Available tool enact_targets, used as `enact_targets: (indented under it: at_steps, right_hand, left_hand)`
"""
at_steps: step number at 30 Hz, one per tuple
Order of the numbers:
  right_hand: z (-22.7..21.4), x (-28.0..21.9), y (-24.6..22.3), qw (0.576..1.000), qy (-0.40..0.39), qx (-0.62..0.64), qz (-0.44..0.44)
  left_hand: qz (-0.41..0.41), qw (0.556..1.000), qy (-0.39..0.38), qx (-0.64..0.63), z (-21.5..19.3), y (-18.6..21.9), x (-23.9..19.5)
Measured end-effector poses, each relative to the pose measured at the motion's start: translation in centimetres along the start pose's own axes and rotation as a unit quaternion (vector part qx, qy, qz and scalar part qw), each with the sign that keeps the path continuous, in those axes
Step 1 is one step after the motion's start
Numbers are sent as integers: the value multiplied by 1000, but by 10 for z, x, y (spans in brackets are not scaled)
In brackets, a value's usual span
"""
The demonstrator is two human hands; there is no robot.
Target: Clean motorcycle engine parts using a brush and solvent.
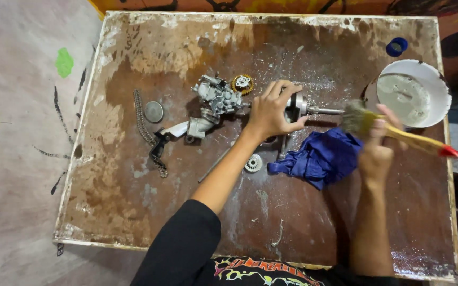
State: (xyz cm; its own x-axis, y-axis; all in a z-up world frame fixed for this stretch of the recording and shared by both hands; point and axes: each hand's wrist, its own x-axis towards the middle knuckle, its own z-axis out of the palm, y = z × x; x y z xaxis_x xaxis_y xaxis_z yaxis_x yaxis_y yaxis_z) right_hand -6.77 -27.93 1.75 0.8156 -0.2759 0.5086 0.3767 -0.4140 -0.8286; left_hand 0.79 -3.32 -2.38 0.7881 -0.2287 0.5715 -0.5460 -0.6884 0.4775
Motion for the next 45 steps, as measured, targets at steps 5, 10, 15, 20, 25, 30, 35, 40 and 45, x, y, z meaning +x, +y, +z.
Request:
enact_targets:
  at_steps: [5, 10, 15, 20, 25, 30, 35, 40, 45]
  right_hand:
    - [48, -6, -4, 994, -82, -17, -69]
    - [80, 43, 31, 984, -141, -77, -73]
    - [86, 48, 23, 988, -67, -60, -122]
    - [85, 43, 28, 990, -107, -74, -61]
    - [93, 39, 6, 993, -74, -43, -79]
    - [84, 53, 32, 965, -134, -200, -102]
    - [85, 42, 4, 967, -98, -200, -122]
    - [69, 9, 5, 953, -169, -203, -150]
    - [70, 35, 1, 979, -116, -143, -83]
  left_hand:
    - [21, 999, 25, 6, -3, 3, -5]
    - [25, 999, 23, 18, -10, 8, -6]
    - [23, 999, 27, 12, -24, 17, -1]
    - [20, 1000, 21, -3, -21, 18, -4]
    - [16, 1000, 12, 9, -12, 10, -3]
    - [23, 999, 22, 13, -15, 12, -3]
    - [21, 999, 25, 14, -15, 12, -3]
    - [35, 998, 39, 19, -8, 8, -4]
    - [13, 999, 19, 29, -5, 6, -4]
